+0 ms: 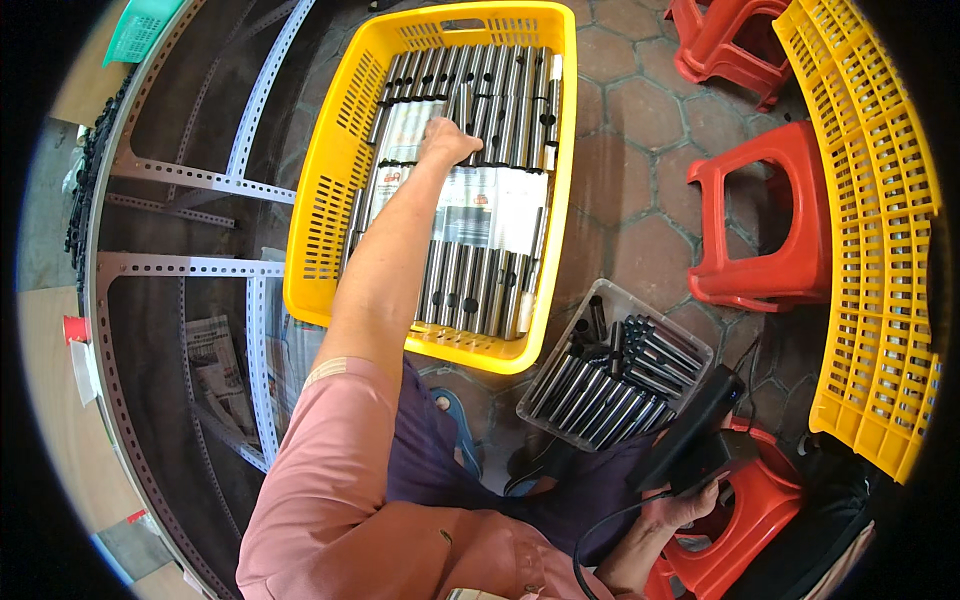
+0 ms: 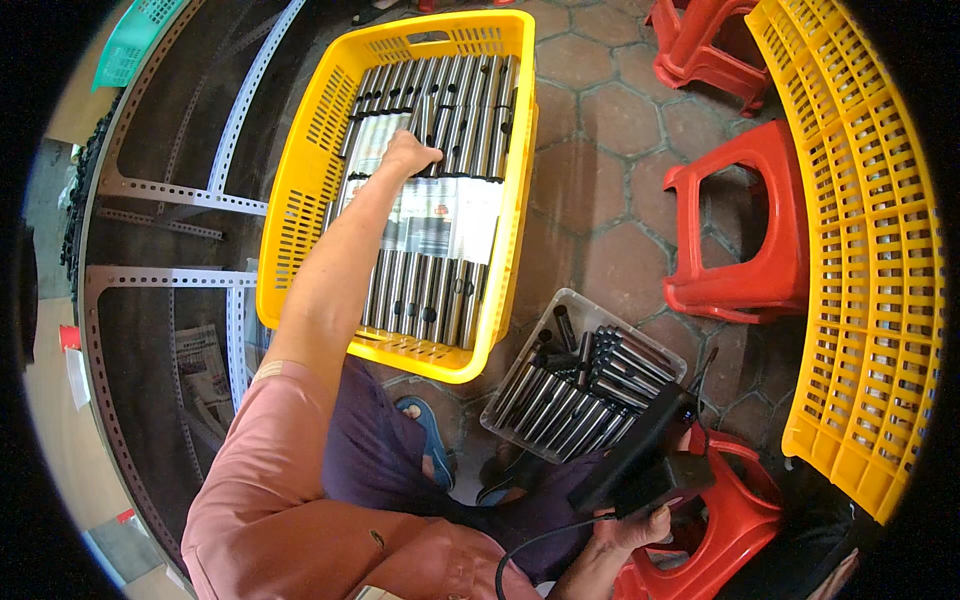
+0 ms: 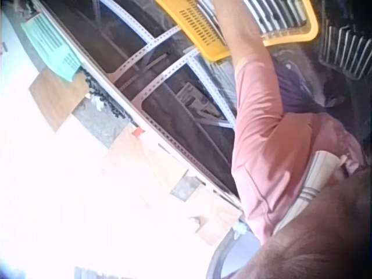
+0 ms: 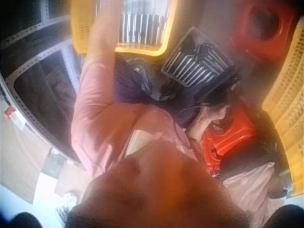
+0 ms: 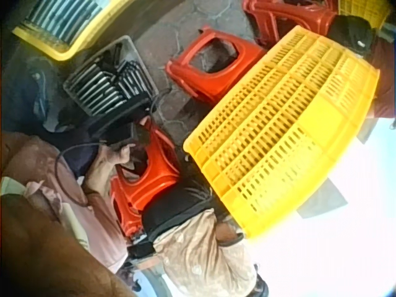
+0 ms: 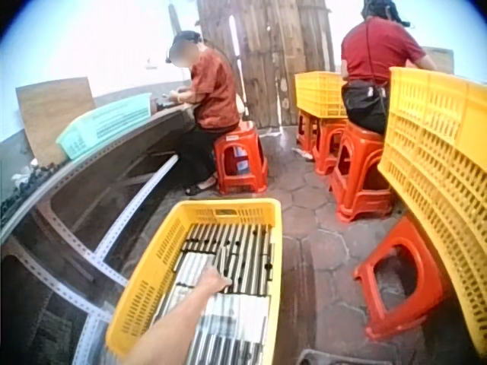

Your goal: The person sits on the floor and transfers metal rods from a yellow basket into a clear plastic container. They repeatedly pick up rods and place them into the container, organizing them as they go.

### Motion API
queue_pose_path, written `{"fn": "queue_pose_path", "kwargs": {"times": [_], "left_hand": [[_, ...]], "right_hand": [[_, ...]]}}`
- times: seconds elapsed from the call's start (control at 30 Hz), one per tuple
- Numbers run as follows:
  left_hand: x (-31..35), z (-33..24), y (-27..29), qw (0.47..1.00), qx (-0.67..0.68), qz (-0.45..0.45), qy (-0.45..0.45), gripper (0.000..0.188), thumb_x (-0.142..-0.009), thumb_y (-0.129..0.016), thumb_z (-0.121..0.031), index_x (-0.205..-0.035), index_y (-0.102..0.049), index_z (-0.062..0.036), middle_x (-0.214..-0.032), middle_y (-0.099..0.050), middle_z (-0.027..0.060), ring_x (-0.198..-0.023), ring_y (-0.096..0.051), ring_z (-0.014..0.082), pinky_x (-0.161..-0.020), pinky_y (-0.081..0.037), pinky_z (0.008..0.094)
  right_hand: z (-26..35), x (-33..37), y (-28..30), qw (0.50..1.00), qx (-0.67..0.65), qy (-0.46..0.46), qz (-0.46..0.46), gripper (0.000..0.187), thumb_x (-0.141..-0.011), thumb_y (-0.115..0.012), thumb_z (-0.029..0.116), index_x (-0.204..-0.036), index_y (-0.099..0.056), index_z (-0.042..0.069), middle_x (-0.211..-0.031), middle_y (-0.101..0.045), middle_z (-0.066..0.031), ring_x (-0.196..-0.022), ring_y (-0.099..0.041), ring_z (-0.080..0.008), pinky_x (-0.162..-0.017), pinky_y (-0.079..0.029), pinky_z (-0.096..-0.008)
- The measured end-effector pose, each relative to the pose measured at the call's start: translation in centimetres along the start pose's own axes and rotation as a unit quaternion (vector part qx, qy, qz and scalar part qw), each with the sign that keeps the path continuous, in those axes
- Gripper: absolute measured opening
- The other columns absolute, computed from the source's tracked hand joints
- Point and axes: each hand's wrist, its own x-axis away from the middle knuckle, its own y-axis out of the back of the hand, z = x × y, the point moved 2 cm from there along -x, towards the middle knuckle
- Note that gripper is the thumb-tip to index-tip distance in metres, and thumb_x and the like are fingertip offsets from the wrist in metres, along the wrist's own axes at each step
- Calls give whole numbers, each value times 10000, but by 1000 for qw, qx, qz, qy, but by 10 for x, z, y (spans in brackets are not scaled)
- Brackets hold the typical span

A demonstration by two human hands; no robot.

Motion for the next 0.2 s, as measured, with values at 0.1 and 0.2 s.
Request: {"fn": "queue_pose_path", "kwargs": {"times": [0.1, 0.2], "left_hand": [[25, -11, 2, 998, 17, -18, 51, 948, -717, -819, -362, -1437, -367, 58, -1415, -525, 193, -1281, -547, 328, -1052, -467, 413], [20, -3, -9, 997, 59, -8, 58, 951, -735, -793, -342, -1464, -318, 41, -1419, -529, 197, -1280, -549, 328, -1061, -454, 433]], "right_hand": [[2, 5, 4, 1000, 0, 0, -8, 846, -808, -737, 356, -1525, -357, 118, -1388, -525, -118, -1207, -544, -282, -1072, -403, -474], [4, 3, 16, 1000, -14, -4, 19, 895, -816, -731, 369, -1555, -289, 125, -1429, -500, -106, -1263, -514, -286, -1092, -381, -490]]}}
